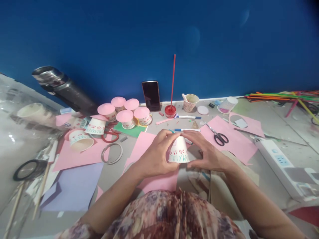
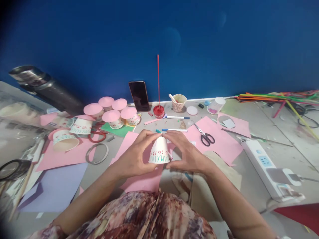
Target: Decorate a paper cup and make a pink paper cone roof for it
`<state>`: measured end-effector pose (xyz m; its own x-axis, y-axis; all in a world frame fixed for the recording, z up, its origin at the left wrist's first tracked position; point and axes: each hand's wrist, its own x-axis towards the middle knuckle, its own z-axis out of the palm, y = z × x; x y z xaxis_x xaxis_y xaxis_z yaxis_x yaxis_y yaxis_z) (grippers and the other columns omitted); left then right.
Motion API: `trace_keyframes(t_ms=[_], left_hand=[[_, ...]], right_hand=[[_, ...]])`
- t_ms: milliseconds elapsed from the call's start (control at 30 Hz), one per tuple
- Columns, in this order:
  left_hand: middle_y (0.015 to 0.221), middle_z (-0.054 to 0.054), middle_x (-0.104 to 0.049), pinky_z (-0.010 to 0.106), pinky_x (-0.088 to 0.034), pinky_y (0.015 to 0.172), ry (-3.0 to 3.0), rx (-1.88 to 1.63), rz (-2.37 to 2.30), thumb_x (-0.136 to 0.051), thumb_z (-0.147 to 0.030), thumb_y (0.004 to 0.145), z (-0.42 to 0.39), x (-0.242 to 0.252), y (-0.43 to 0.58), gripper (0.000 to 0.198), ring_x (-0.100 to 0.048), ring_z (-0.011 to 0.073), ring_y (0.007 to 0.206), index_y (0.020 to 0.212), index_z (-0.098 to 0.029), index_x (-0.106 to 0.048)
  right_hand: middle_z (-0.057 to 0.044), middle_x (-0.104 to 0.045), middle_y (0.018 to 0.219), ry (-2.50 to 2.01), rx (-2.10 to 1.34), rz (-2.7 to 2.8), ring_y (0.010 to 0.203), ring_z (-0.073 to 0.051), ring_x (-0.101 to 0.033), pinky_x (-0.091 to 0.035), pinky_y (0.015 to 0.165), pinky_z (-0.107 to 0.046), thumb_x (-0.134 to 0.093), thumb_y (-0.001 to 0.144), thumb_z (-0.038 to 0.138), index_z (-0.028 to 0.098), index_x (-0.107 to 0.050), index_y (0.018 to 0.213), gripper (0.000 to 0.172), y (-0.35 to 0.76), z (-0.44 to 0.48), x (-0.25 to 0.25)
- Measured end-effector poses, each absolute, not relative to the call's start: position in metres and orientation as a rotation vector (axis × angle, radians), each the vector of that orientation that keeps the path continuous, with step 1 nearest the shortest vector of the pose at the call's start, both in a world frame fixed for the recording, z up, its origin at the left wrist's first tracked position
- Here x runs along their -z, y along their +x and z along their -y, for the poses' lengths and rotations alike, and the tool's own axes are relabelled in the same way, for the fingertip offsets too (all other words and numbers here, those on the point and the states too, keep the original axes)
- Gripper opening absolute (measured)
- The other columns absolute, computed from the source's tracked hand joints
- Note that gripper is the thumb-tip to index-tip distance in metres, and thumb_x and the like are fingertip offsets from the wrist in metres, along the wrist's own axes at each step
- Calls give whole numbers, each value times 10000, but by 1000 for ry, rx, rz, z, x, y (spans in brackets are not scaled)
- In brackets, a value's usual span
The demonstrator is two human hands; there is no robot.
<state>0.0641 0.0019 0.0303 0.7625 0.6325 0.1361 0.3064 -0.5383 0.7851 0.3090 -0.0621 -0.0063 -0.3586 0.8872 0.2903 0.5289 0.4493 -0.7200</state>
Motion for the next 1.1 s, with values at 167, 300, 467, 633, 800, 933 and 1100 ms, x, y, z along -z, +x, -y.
trace_keyframes(t_ms=[167,300,467,633,800,933,1100], left_hand=[[1520,135,-444,570,-438,1173,2052,-610,-670,-871,-313,738,-2,-26,57,1002,-443,366,1437,1590,-326,-346],[1584,123,-418,577,-462,1157,1873,-709,-607,-869,-329,756,-2,-20,53,939,-439,376,1461,1564,-359,-392],[1506,125,-503,515,-514,1118,1755,-803,-590,-872,-267,745,4,-16,58,835,-518,351,1400,1487,-325,-493],[1462,124,-550,507,-511,1104,1719,-1002,-803,-856,-236,741,0,-6,41,762,-560,337,1351,1427,-294,-530],[1452,135,-549,531,-494,1111,1888,-1191,-1165,-785,-269,832,-7,12,9,703,-548,334,1367,1465,-278,-479],[1402,150,-557,564,-414,1176,2444,-1200,-1323,-707,-159,875,-11,24,-3,660,-497,347,1414,1474,-272,-452],[1403,187,-546,572,-388,1163,2681,-1107,-1274,-654,-164,920,-17,36,-5,682,-465,374,1432,1540,-247,-381]], right_hand=[[-149,-522,1556,-1176,-926,1811,1433,-367,-502,-473,1146,-537,-863,795,494,307,-486,1528,845,311,64,13],[-149,-545,1540,-1024,-1254,1441,1411,-379,-541,-491,1132,-524,-934,676,551,301,-528,1486,940,309,62,18],[-137,-531,1572,-926,-1382,1327,1445,-369,-512,-478,1138,-517,-950,665,527,327,-516,1496,959,296,60,24],[-117,-457,1638,-1244,-1124,1507,1381,-346,-557,-491,1117,-518,-916,729,437,357,-412,1577,990,293,62,33],[-105,-699,1327,-1593,-888,1448,1006,-263,-699,-601,916,-481,-738,832,381,279,-661,1325,509,295,57,33],[-98,-761,1129,-1620,-684,1426,826,-212,-698,-612,778,-393,-675,882,423,226,-749,1056,273,297,52,34],[-88,-783,1033,-1587,-572,1539,819,-215,-704,-583,753,-363,-662,910,405,219,-758,917,209,301,50,37]])
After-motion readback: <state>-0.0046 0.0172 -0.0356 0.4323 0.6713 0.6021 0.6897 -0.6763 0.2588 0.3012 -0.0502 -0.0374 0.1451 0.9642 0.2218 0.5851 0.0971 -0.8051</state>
